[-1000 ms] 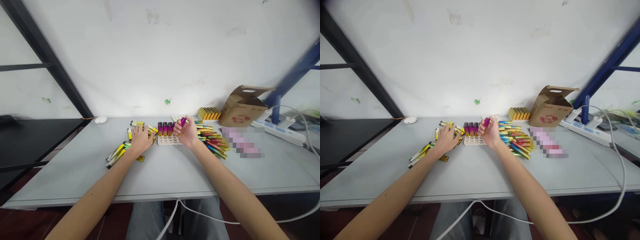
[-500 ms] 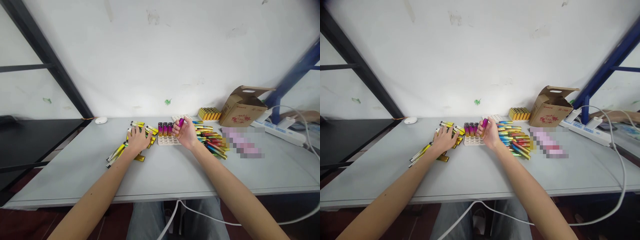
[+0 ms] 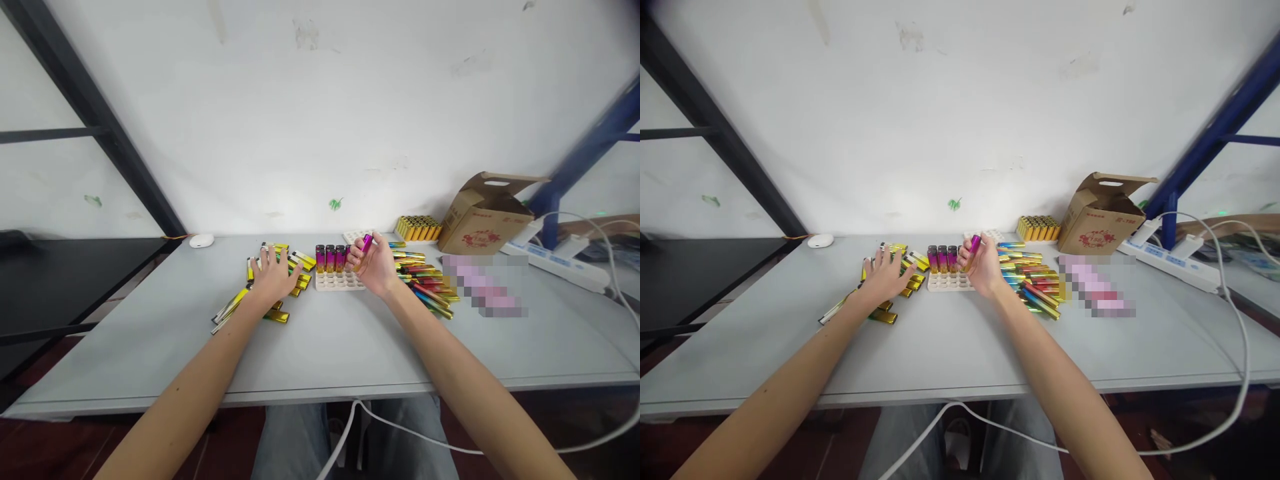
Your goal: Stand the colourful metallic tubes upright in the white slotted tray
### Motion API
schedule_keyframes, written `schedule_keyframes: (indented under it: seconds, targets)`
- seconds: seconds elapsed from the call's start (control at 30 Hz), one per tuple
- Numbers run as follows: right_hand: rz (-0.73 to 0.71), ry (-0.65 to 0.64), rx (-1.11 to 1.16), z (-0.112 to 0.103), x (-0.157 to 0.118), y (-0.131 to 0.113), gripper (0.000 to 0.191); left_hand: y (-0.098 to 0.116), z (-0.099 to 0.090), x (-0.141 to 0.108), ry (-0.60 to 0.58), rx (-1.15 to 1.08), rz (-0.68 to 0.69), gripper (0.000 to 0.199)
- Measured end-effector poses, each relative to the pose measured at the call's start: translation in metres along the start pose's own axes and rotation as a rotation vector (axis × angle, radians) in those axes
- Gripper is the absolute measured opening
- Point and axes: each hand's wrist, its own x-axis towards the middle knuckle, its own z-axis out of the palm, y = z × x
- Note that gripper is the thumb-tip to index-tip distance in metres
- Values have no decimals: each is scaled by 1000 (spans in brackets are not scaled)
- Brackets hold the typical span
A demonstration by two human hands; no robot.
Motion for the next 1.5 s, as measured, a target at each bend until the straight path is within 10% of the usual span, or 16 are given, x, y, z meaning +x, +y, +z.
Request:
schedule_keyframes:
  seconds: [0.27, 0.83, 1.13, 1.5]
  targets:
    - [-70, -100, -167, 4, 2, 3, 34, 21, 4, -15, -24, -67, 383, 73]
    - [-414, 111, -513, -21, 11, -8, 31, 22, 3, -14, -105, -52, 336, 78]
    - [-811, -7, -1447, -25, 1, -17, 23, 24, 7, -16, 18, -58, 367, 74]
    - [-741, -50, -1658, -35, 2, -18, 21, 27, 9, -17, 28, -58, 423, 70]
